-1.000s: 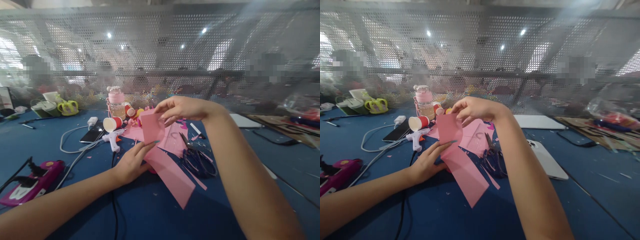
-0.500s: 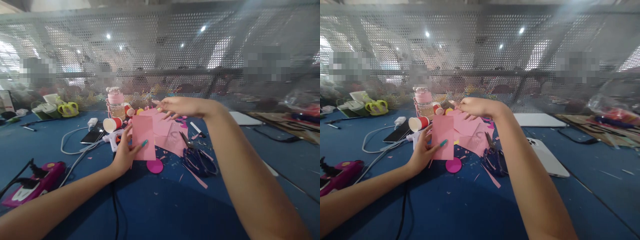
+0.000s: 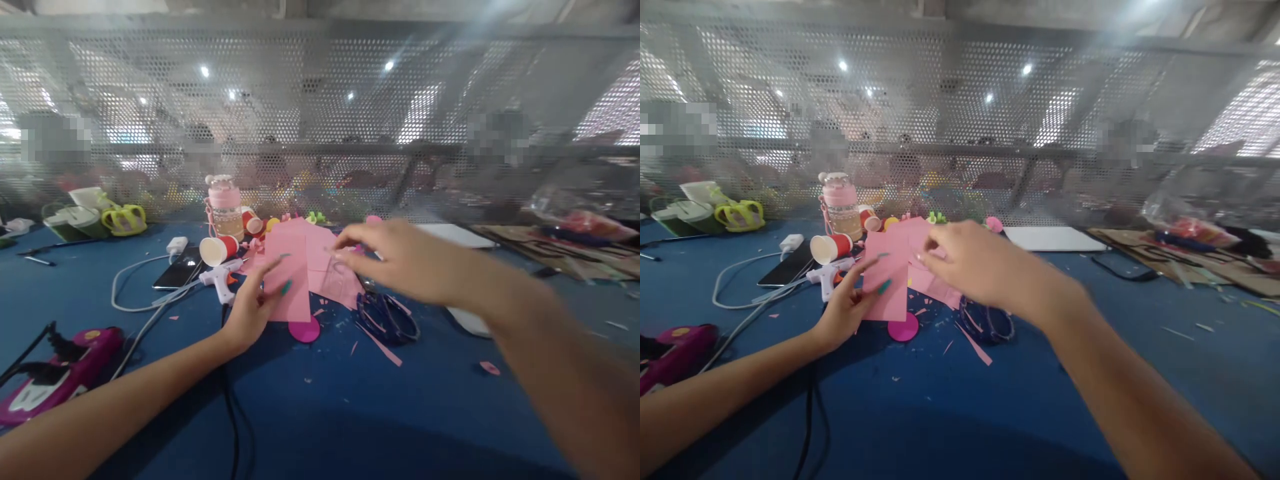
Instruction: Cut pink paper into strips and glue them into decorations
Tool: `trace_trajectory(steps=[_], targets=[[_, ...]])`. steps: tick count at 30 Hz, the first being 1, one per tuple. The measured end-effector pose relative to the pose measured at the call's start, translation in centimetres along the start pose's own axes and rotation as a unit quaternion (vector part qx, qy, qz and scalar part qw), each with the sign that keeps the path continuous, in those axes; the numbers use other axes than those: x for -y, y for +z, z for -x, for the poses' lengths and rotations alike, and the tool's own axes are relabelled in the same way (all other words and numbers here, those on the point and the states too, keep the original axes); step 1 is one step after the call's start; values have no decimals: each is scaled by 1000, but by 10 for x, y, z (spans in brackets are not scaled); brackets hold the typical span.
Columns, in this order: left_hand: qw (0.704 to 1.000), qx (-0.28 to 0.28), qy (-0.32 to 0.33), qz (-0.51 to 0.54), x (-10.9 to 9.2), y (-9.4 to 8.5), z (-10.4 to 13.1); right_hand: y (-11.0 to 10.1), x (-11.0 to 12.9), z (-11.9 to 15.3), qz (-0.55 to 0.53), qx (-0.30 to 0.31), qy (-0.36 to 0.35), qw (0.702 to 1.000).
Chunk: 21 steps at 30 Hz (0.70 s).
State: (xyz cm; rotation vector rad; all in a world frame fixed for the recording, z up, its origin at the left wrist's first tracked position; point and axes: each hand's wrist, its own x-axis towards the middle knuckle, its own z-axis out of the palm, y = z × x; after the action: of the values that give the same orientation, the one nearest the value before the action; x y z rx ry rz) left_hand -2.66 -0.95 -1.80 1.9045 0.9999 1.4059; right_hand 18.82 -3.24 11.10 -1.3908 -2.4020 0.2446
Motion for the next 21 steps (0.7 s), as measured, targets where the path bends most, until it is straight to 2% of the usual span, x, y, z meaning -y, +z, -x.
trace_trajectory(steps=[2,4,6,8,10,12,17,21], targets=[[999,15,-6,-41,-2,-2,0,33,-15,2,52,-13,8,999],[999,21,-19,-47,-6,-2,1,64,-33,9,67,15,1,998],[999,36,-33,-9,-11,0,3,88,-50,19,33,38,-5,999],[995,61,-48,57,-17,3,6,103,-58,29,-2,-5,-15,1000],[989,73,-61,109,-21,8,9,111,-57,35,-21,-42,-42,998],[991,55,-56,111,-23,11,11,113,-47,37,-31,-58,-68,996],[992,-20,-43,120,-21,14,8,121,-22,32,-102,14,-96,990],[994,-81,-13,72,-19,12,8,127,-17,24,-119,10,-59,991]])
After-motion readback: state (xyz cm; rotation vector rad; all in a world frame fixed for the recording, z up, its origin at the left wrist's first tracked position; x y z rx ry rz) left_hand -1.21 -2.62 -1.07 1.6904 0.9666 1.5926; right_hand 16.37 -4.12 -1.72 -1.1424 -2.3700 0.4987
